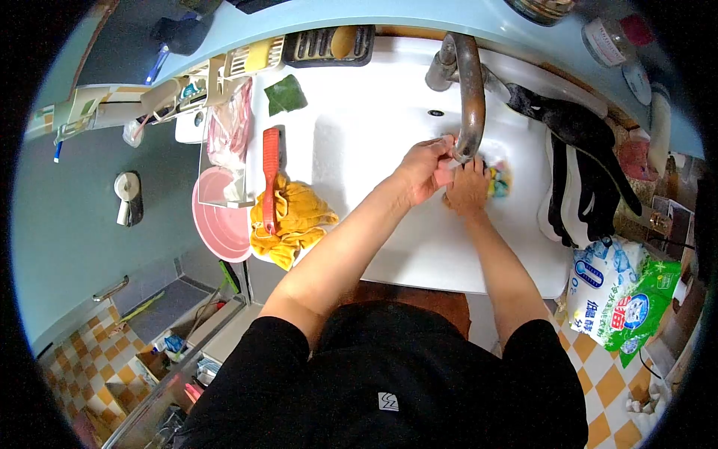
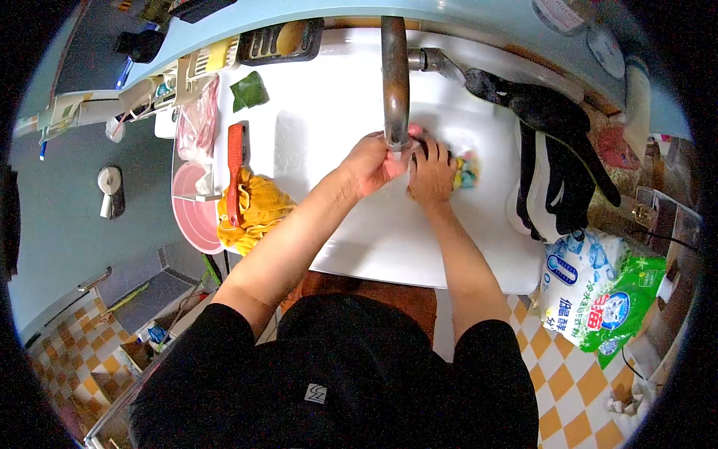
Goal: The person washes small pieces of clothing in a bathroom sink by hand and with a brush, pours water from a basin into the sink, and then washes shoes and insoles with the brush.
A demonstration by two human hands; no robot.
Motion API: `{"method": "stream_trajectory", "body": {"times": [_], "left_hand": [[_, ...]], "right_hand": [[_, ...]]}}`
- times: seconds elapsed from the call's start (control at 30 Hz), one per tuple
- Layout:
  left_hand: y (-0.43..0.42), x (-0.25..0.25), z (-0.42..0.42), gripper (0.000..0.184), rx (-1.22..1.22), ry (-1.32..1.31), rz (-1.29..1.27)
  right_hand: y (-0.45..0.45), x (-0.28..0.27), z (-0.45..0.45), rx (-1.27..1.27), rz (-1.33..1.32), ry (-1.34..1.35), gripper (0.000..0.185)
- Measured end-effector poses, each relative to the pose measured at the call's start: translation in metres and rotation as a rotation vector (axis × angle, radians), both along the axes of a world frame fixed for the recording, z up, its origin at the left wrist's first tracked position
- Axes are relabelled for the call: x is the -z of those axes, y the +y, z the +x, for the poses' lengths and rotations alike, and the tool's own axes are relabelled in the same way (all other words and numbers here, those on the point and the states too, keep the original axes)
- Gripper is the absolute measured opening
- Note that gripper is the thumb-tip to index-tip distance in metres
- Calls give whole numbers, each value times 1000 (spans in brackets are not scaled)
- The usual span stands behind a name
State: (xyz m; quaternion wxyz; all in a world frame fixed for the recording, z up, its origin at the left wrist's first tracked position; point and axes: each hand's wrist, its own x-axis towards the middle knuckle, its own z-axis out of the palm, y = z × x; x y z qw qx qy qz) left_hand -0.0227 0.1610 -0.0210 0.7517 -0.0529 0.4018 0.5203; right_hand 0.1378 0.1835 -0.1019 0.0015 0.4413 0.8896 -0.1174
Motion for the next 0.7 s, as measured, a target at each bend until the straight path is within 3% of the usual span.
{"method": "stream_trajectory", "body": {"times": [0.1,0.13,0.23,0.37,0.4,0.43,0.47,0.53,0.57,0.67,0.7], "left_hand": [[-5,-8,18,29,152,309,-177],[-8,-8,24,31,164,387,-169],[-18,0,38,44,271,668,-201],[-31,-3,23,43,253,436,-153],[-37,-4,14,41,222,413,-148],[-42,-4,4,38,193,393,-142],[-46,-3,-7,35,164,323,-183],[-61,1,-25,31,100,178,-270],[-70,5,-32,29,89,257,-275],[-99,15,-43,31,86,490,-264],[-106,17,-46,34,112,564,-239]], "right_hand": [[-15,51,-15,82,-134,195,43],[-30,96,-17,72,-117,311,45],[-24,98,-13,264,-228,363,46],[13,73,-6,667,-480,234,43],[34,117,13,898,-586,411,64],[39,46,-1,1329,-898,964,59],[53,40,12,1234,-1164,1055,53],[53,16,-2,1170,-1271,1391,53],[50,-7,-6,1218,-1406,1479,49],[36,2,-22,811,-1925,1769,43],[29,6,-35,949,-1928,1840,40]]}}
